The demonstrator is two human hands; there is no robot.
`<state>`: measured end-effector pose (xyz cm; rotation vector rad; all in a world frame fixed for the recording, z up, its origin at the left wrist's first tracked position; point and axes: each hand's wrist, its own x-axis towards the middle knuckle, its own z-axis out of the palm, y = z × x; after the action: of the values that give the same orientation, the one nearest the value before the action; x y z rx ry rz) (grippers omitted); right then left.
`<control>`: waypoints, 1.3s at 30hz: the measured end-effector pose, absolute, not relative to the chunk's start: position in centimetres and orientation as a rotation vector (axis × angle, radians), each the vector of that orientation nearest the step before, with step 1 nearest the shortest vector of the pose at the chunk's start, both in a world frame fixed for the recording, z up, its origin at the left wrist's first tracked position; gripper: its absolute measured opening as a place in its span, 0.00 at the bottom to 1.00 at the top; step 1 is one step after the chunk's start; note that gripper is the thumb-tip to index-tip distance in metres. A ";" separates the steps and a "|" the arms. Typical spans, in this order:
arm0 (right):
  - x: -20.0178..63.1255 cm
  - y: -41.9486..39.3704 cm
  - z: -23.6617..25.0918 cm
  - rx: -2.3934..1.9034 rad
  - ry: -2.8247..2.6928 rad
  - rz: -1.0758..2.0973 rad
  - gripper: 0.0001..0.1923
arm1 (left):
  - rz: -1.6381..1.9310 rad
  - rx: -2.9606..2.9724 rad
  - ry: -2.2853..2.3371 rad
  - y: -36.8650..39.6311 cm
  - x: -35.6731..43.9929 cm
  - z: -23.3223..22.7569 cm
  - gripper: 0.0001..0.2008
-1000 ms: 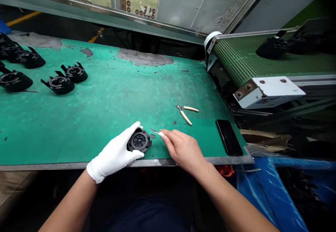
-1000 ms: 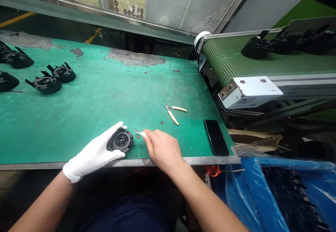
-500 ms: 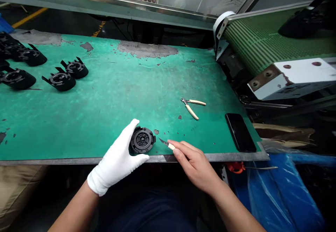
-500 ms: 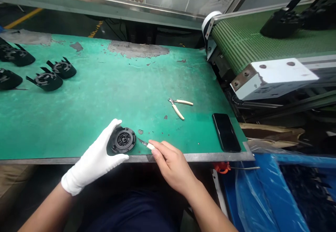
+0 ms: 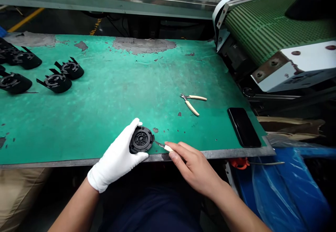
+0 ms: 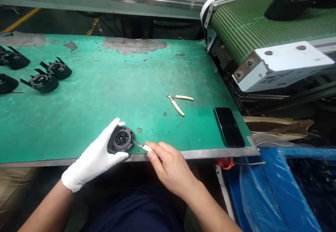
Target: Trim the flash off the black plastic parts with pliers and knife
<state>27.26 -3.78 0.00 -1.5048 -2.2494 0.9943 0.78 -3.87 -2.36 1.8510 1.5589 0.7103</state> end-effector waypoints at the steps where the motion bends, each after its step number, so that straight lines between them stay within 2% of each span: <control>1: 27.2 -3.8 -0.1 -1.505 -2.231 1.031 0.20 | 0.692 1.864 1.556 -3.9 0.7 -2.3 0.47; 10: 26.9 -4.8 -1.2 -1.434 -2.049 1.188 0.18 | 0.782 1.932 1.634 -3.8 1.3 -2.8 0.42; 13: 26.2 -5.7 -1.5 -1.423 -1.791 1.504 0.19 | 0.894 1.940 1.707 -4.0 2.3 -3.6 0.41; 16: 24.7 -7.3 -2.0 -1.352 -1.303 1.907 0.21 | 0.982 1.886 1.762 -4.3 3.4 -4.2 0.38; 21: 21.0 -10.0 -2.7 -1.201 -0.604 2.232 0.19 | 1.043 1.830 1.870 -4.8 4.0 -5.0 0.42; 25: 19.5 -10.8 -2.3 -1.137 -0.482 2.208 0.16 | 1.016 1.873 1.876 -4.7 4.0 -5.2 0.41; 28: 18.9 -11.2 -1.1 -1.084 -0.611 2.196 0.22 | 1.014 1.878 1.884 -4.5 4.2 -5.4 0.41; 32: 17.7 -11.8 -0.1 -0.802 -0.921 2.310 0.29 | 1.047 1.880 1.914 -4.4 4.5 -5.7 0.42; 35: 16.8 -12.1 -0.8 -0.843 -0.574 2.337 0.31 | 1.098 1.857 1.894 -4.5 4.5 -5.7 0.43; 39: 16.0 -12.2 -2.2 -0.962 -0.230 2.219 0.30 | 1.107 1.803 1.873 -4.6 4.6 -5.3 0.43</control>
<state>16.01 -12.23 -2.21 -0.9622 -0.2304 2.2191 4.57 -4.61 -5.27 1.8025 1.8726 1.1073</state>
